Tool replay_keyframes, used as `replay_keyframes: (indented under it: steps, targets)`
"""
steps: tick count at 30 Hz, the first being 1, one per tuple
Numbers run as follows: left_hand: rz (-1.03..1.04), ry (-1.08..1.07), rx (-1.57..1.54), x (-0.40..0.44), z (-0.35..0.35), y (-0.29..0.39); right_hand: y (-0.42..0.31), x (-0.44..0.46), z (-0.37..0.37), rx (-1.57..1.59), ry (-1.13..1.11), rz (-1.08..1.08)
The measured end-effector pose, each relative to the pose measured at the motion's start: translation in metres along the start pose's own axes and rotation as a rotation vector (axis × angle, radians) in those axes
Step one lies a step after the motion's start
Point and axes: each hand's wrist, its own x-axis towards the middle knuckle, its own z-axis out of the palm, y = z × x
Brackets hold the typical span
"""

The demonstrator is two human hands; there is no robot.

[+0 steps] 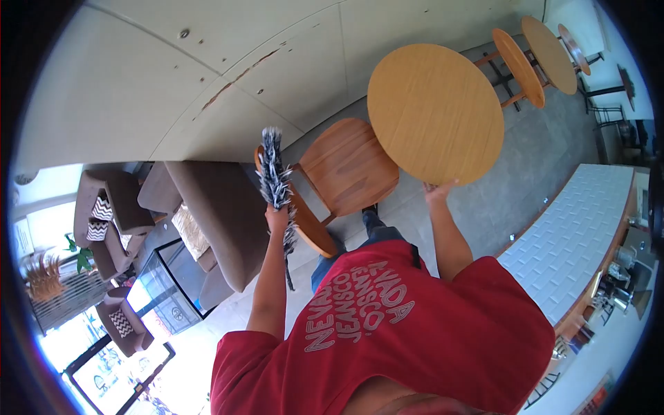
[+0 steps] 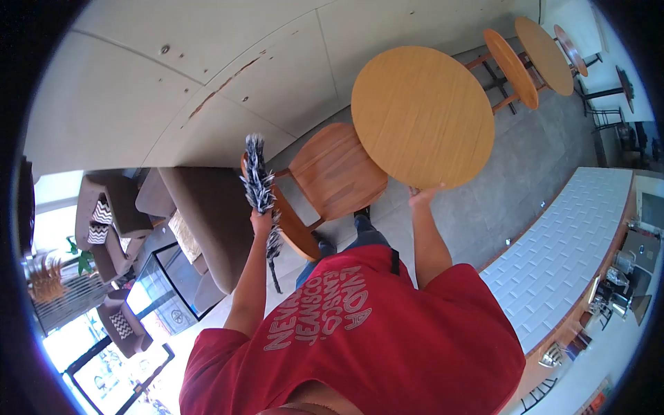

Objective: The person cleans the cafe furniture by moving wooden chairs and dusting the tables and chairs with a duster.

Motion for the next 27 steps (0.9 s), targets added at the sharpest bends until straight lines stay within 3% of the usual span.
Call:
replay_keyframes:
  steps: [2,5,8,10,13,23,26,27]
  targets:
    - [-0.012,-0.024,0.0,0.003,-0.001,0.002,-0.027,0.024,-0.002,0.102,0.115,0.001]
    - [-0.018,-0.033,0.064,0.004,0.0,0.004,-0.017,0.064,-0.024,0.11,0.022,-0.003]
    - [-0.021,-0.069,0.137,0.006,0.003,-0.009,-0.013,0.047,-0.023,0.056,0.087,-0.033]
    - [-0.063,-0.129,0.189,0.002,-0.001,-0.001,-0.007,0.038,-0.027,0.103,-0.038,-0.026]
    - [-0.049,-0.17,0.143,-0.006,-0.002,0.0,0.005,0.027,-0.025,0.068,-0.022,-0.127]
    - [-0.065,-0.161,0.207,-0.011,-0.006,0.013,0.002,0.021,-0.03,0.088,-0.15,-0.079]
    - [-0.11,-0.167,0.285,-0.014,-0.011,0.022,0.006,0.022,-0.029,0.045,-0.14,-0.075]
    - [-0.087,-0.164,0.275,-0.018,-0.013,0.025,0.008,0.022,-0.021,0.054,-0.006,-0.068]
